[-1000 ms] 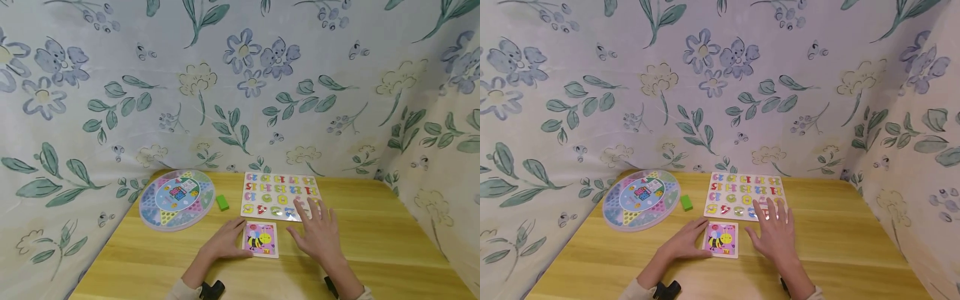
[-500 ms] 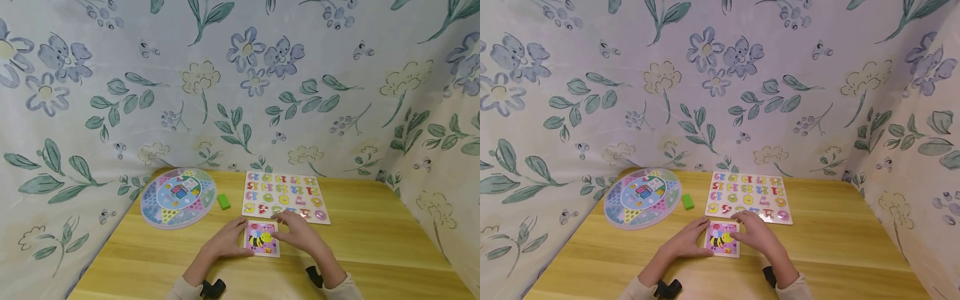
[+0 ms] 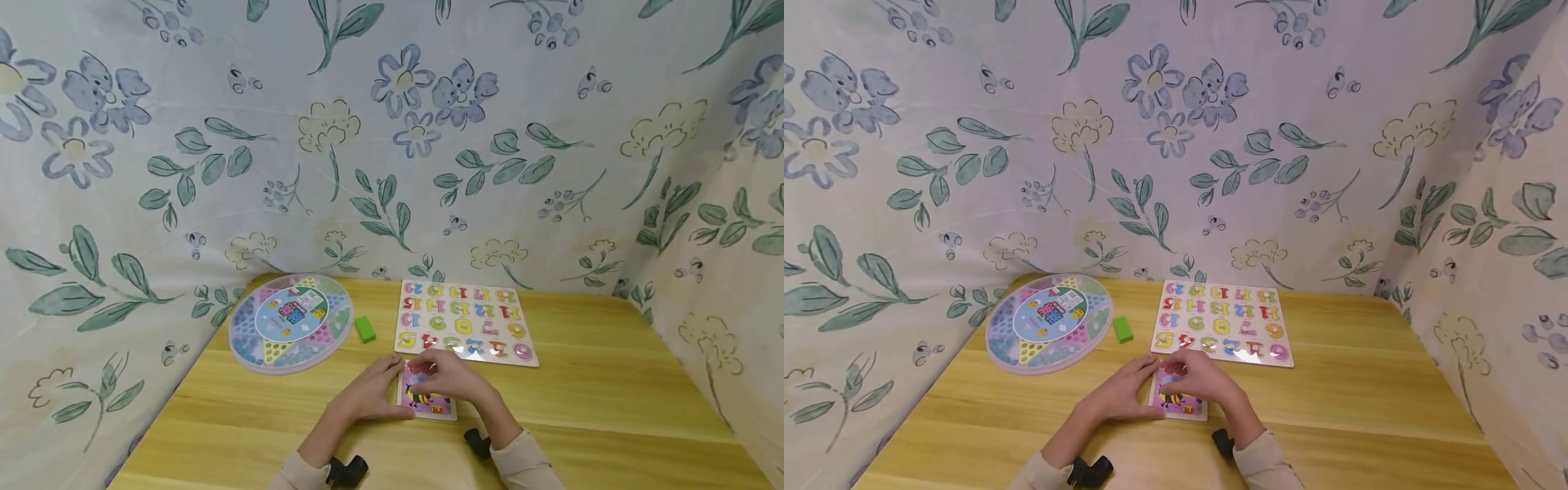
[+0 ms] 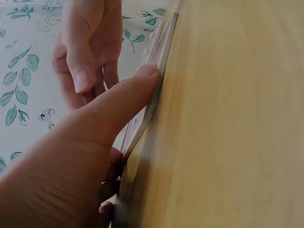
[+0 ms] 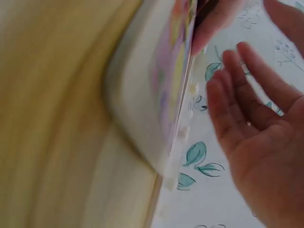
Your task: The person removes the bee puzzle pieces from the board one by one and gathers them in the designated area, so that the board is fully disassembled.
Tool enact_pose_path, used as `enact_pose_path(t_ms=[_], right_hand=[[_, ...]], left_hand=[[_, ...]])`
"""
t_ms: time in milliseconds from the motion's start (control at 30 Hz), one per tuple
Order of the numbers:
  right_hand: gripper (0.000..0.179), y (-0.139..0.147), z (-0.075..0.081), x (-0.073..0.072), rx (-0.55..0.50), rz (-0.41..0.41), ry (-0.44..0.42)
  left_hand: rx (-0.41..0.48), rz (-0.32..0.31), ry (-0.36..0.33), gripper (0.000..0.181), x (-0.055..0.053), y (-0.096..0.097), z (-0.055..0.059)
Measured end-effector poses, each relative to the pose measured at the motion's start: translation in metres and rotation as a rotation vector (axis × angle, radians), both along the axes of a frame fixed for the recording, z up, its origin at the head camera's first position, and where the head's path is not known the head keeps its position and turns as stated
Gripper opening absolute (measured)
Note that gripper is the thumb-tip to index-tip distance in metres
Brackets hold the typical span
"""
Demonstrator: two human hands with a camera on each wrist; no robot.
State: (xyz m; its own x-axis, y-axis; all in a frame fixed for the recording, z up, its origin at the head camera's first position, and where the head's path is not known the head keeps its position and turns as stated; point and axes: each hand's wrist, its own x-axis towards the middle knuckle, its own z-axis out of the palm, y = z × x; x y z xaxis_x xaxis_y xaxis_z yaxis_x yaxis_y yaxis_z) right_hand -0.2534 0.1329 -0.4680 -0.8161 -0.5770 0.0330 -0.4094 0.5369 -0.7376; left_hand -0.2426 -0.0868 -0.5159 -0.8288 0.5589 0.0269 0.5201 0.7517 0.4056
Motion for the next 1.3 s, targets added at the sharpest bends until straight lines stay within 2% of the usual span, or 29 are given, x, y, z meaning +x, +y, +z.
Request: enact_pose_path(t_ms=[300,600,800,1100,1300], right_hand=[[0.043,-0.01,-0.013,-0.017,0.074,-0.051,0.033],[0.029,-0.013,-0.018,-0.024,0.212,-0.081,0.139],[0.026,-0.014,-0.02,-0.028,0.232,-0.094,0.135],[0.027,-0.015,-0.016,-0.024,0.252,-0.092,0.152],[0.026,-0.016,-0.016,-0.026,0.223,-0.128,0.083]], left_hand=[[-0.024,-0.007,0.046,0.104,-0.002,0.0,-0.002],[-0.04,-0.007,0.06,0.104,-0.004,0.0,-0.002],[-0.047,0.007,0.046,0.105,-0.004,0.001,-0.002],[-0.051,0.018,0.023,0.107,-0.003,0.002,-0.002],[-0.053,0.02,0.027,0.107,-0.003,0.003,-0.003]])
